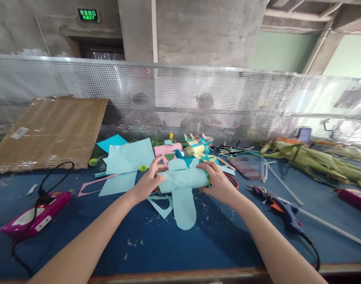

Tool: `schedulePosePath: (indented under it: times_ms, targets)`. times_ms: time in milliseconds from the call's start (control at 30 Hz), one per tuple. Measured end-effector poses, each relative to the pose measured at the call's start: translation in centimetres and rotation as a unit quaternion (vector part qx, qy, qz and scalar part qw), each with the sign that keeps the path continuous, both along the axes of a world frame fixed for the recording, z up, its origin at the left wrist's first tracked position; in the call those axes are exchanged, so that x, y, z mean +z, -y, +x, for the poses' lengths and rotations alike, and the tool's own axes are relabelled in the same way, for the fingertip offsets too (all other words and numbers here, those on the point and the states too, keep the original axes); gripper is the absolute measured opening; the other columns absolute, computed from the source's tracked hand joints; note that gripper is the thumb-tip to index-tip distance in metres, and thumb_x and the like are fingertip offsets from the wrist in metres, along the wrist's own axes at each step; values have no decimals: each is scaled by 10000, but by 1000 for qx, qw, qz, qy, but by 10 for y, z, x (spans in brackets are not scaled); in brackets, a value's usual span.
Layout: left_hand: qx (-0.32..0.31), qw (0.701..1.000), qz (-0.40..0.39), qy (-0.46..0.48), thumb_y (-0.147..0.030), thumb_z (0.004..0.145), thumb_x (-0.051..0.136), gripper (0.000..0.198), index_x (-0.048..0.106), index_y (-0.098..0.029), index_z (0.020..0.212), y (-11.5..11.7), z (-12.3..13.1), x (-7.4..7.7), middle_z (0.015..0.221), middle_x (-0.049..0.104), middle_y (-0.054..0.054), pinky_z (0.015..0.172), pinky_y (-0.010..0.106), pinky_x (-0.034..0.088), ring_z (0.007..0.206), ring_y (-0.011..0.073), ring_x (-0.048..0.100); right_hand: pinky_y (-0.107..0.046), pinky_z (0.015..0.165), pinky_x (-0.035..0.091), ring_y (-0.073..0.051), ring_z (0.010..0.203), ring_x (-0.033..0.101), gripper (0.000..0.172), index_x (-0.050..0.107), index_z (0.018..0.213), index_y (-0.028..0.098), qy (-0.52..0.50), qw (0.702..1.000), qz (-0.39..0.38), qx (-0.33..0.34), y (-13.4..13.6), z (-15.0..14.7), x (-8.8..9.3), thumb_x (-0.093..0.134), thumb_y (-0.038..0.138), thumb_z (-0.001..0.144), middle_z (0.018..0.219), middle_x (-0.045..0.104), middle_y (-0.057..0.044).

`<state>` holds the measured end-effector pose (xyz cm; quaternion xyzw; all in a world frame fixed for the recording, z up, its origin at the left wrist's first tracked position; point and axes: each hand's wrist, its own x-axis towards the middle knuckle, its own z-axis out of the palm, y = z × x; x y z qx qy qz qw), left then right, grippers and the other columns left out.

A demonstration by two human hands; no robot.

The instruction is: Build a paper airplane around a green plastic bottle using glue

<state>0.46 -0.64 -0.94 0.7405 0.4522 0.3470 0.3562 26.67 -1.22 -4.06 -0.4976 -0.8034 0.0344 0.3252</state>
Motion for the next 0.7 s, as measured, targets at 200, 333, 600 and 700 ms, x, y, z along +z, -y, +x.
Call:
schedulePosePath:
  times_ms: [200,333,600,700]
  targets:
    - [112,987,-90,70,-491,732,582,462,448,-221,1081,-3,10,3,968,657,67,865,374,411,1033,292,579,-426,1055,347,-284,1264,399,608,469,1209,239,-12,999,-23,29,1,-5,-2,690,157,649,1254,420,-105]
    - [124,978,-133,98,-453,672,639,406,527,-219,984,-5,12,-1,911,651,41,831,345,417,998,282,590,-413,1057,344,-271,1249,417,644,471,1217,243,-7,997,-69,40,4,-3,-2,733,196,631,1253,420,-96]
    - [103,973,-173,110,-388,610,697,459,529,-222,1004,-9,6,-2,908,638,34,764,328,426,910,259,610,-333,869,459,-247,1089,567,457,592,1169,213,-47,978,-205,1,-2,-6,16,436,524,873,1211,595,-103]
    - [90,973,-175,120,-367,597,699,459,522,-223,994,-10,6,-2,893,647,30,758,323,422,897,253,611,-315,716,458,-249,861,630,471,694,867,171,-23,975,-218,-37,-13,-20,23,364,505,904,913,692,-107]
